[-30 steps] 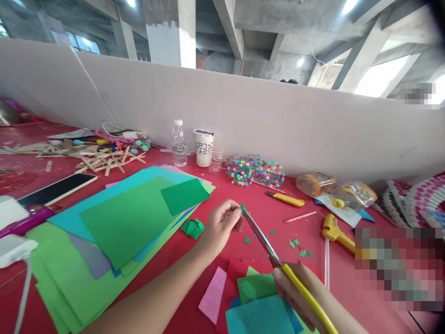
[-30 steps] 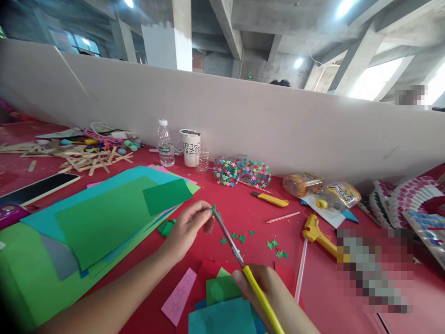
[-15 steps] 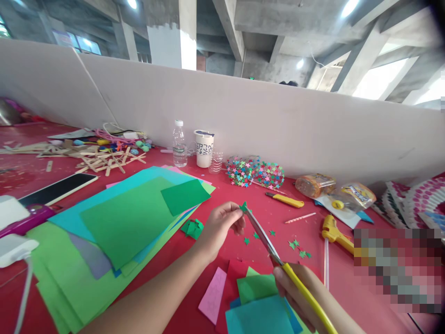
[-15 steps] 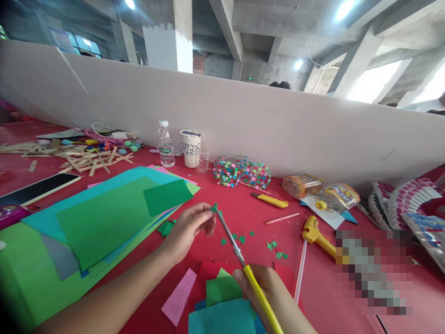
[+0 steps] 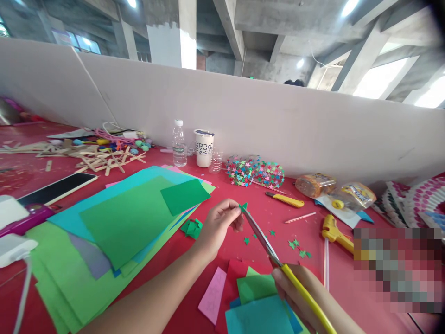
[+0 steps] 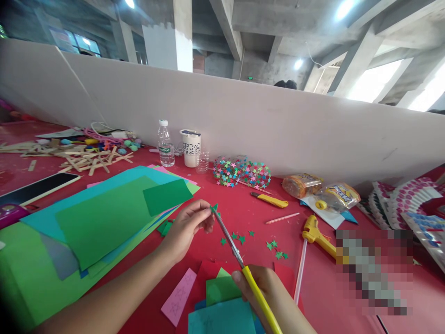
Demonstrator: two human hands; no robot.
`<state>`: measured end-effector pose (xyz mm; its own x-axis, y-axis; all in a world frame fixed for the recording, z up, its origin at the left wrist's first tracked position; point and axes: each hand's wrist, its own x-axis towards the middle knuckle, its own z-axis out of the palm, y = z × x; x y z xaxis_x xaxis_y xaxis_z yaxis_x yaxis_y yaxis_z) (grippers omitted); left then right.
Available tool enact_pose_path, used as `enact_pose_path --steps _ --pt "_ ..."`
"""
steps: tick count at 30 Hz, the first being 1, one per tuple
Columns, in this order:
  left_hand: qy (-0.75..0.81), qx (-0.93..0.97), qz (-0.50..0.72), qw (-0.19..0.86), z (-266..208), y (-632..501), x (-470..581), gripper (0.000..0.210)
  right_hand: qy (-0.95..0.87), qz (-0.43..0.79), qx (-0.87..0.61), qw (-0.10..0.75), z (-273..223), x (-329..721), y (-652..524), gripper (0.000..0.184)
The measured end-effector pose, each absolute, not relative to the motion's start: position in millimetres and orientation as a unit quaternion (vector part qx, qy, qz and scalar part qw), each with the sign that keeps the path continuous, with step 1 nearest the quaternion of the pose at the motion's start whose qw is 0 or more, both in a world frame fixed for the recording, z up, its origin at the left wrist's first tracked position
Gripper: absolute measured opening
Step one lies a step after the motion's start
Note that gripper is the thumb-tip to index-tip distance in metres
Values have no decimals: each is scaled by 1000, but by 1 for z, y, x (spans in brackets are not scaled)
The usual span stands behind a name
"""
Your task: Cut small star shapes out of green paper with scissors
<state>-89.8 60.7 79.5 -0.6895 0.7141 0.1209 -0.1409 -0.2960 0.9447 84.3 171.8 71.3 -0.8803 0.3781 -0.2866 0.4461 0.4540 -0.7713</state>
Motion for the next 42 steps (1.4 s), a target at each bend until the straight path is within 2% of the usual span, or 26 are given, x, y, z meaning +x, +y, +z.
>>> enact_pose_path --steps 14,22,32,42 --pt "523 278 757 278 80 60 -90 12 842 -471 258 45 70 83 172 55" --pt "523 276 758 275 81 60 -90 12 832 -491 257 19 69 83 172 51" --pt "529 272 755 278 82 60 -90 12 845 -478 239 32 70 84 175 51" --pt "560 277 740 248 82 59 -93 12 807 -527 255 75 83 84 169 54"
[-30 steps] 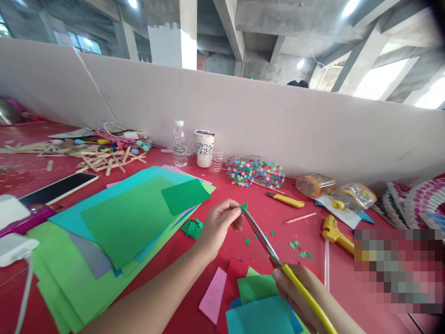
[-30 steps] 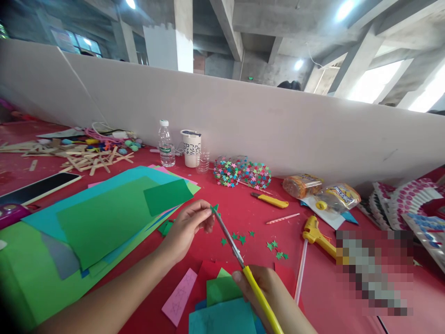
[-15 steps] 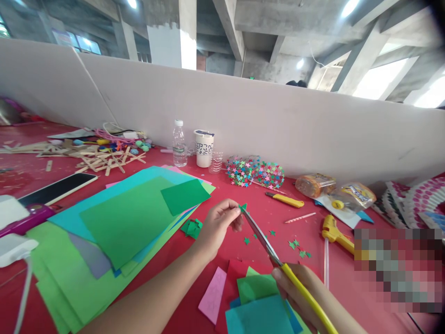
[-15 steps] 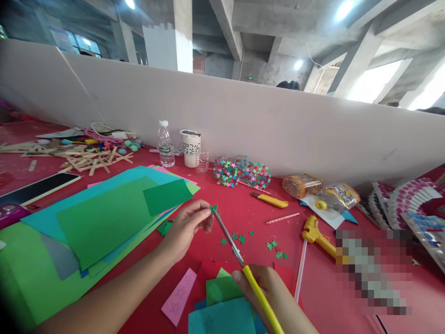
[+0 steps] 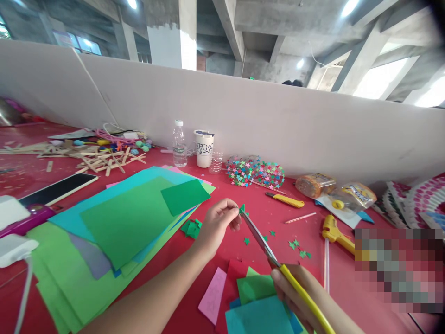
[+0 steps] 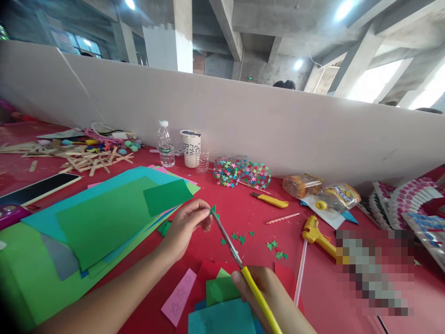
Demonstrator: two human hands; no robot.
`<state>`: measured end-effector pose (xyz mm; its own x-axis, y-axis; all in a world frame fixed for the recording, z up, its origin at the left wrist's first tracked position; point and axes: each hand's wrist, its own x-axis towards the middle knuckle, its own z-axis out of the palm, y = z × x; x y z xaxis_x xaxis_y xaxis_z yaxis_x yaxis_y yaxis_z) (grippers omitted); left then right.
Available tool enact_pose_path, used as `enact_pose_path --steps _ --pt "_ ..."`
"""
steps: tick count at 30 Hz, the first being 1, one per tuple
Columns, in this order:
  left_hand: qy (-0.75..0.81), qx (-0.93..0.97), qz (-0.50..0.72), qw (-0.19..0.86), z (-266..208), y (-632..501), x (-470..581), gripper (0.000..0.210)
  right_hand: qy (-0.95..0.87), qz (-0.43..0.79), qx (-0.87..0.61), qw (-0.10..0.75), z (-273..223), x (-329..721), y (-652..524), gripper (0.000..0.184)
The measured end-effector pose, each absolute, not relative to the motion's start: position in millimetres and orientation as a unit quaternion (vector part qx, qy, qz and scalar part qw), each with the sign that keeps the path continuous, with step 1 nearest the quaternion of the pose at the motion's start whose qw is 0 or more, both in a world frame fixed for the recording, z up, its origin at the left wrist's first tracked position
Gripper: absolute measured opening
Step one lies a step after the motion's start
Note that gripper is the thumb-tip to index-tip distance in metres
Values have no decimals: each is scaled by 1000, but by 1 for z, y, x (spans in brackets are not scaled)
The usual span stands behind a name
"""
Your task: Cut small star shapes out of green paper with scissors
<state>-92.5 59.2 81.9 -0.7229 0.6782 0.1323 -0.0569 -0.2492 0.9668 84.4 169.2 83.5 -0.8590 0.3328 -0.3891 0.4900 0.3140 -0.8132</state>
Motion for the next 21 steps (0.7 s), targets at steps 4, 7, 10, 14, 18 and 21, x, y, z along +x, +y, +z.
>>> enact_pose_path --steps 4,7,10,14,18,21 --pt "570 302 726 240 81 59 -91 13 805 -535 245 72 85 88 167 60" --pt "572 306 722 239 82 58 -89 14 815 -524 239 58 80 90 167 62" --pt "572 306 722 240 85 58 -87 15 814 -520 255 47 76 92 168 63" --pt "575 306 720 239 86 58 -86 16 807 -532 254 40 76 92 168 65" --pt "570 300 727 237 84 59 -84 17 804 -539 248 48 79 91 166 65" --pt "568 297 730 238 82 60 -81 16 805 -537 246 50 80 90 164 65"
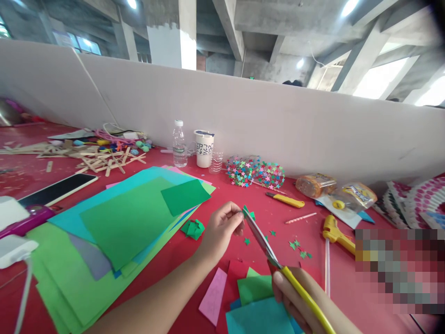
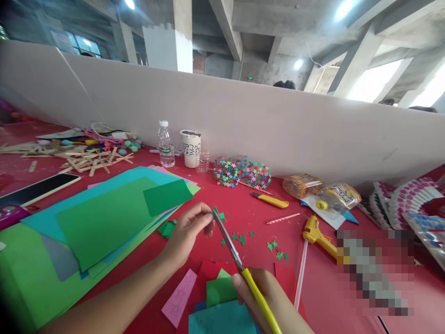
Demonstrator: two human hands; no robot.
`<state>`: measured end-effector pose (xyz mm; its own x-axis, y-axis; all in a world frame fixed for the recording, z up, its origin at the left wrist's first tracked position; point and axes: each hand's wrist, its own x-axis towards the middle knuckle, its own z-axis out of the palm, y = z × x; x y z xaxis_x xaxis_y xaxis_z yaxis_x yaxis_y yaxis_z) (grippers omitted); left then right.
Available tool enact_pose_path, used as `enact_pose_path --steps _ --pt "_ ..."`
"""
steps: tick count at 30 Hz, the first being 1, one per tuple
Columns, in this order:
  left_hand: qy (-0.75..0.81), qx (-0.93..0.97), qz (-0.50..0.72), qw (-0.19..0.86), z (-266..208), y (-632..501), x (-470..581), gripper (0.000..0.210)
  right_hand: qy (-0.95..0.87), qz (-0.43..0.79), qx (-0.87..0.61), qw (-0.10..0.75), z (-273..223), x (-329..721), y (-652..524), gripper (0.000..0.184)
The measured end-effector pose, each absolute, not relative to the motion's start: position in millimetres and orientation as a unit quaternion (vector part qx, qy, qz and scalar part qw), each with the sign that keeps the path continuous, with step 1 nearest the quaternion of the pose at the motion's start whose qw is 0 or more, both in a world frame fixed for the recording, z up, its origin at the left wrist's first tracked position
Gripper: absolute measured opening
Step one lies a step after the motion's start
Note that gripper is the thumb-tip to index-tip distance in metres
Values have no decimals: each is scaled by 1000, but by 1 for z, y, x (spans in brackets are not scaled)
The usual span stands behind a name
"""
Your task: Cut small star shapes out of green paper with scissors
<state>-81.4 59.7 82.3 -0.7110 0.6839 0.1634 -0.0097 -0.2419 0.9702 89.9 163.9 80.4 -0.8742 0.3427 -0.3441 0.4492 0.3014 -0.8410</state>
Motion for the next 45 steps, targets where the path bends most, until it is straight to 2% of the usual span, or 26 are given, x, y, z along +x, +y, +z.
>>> enact_pose_path --steps 11,17,25,37,45 --pt "568 292 729 246 82 61 -81 16 777 -568 268 48 82 87 159 61" --pt "588 268 740 186 79 64 -83 12 783 -560 269 45 81 86 158 57" --pt "496 252 778 291 75 65 -79 12 795 -539 270 59 84 84 159 56" --pt "495 253 776 298 77 66 -80 13 785 -559 264 49 78 85 161 57" --pt "495 245 778 299 77 66 -80 14 830 -488 264 53 77 82 164 53"
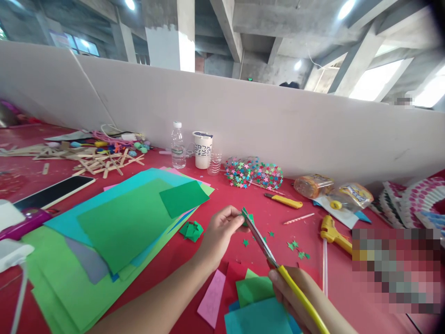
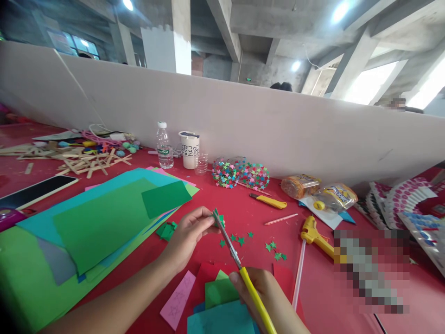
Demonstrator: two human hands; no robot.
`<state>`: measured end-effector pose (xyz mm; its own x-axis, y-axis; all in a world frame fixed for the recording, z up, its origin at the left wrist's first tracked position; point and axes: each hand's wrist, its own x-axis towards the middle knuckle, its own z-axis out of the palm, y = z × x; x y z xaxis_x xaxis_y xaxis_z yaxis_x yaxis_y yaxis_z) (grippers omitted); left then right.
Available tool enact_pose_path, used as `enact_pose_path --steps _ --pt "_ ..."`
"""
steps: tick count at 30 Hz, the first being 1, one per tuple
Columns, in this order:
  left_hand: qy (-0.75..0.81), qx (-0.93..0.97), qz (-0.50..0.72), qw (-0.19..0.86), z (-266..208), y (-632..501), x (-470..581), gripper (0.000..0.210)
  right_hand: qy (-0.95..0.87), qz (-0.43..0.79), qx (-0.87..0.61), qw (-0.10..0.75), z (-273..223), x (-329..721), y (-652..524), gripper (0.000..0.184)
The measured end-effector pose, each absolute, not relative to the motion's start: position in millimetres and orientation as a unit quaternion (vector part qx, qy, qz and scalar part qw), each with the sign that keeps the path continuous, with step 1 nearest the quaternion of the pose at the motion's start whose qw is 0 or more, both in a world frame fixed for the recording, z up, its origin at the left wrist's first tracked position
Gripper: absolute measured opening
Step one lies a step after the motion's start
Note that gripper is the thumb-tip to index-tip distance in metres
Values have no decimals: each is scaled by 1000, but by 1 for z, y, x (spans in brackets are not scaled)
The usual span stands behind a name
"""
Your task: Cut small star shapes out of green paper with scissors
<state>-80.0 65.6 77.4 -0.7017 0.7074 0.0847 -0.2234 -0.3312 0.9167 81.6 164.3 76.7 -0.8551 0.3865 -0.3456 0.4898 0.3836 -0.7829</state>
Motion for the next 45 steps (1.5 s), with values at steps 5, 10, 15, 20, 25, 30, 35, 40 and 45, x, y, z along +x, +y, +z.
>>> enact_pose_path --steps 5,10,15,20,25,30,35,40,45 --pt "496 229 778 310 74 66 -81 15 803 -522 288 6 72 81 172 44" --pt "558 292 677 381 68 69 -72 16 787 -519 312 -117 67 80 183 33" --pt "608 381 581 384 62 70 -61 20 813 -484 272 -178 62 78 186 22" --pt "624 394 549 393 61 68 -52 17 833 -456 258 -179 60 74 183 15" --pt "631 447 516 369 68 66 -53 17 850 -438 240 -168 60 72 184 13" --pt "703 478 480 215 92 60 -86 16 877 -343 300 -151 71 75 208 9" --pt "777 446 440 67 110 47 -130 21 913 -220 338 -61 65 77 243 14" --pt "828 447 334 57 88 24 -149 16 925 -169 340 20 52 78 256 24" --pt "826 366 428 -2 58 0 -167 27 919 -138 365 -57 55 77 253 21"
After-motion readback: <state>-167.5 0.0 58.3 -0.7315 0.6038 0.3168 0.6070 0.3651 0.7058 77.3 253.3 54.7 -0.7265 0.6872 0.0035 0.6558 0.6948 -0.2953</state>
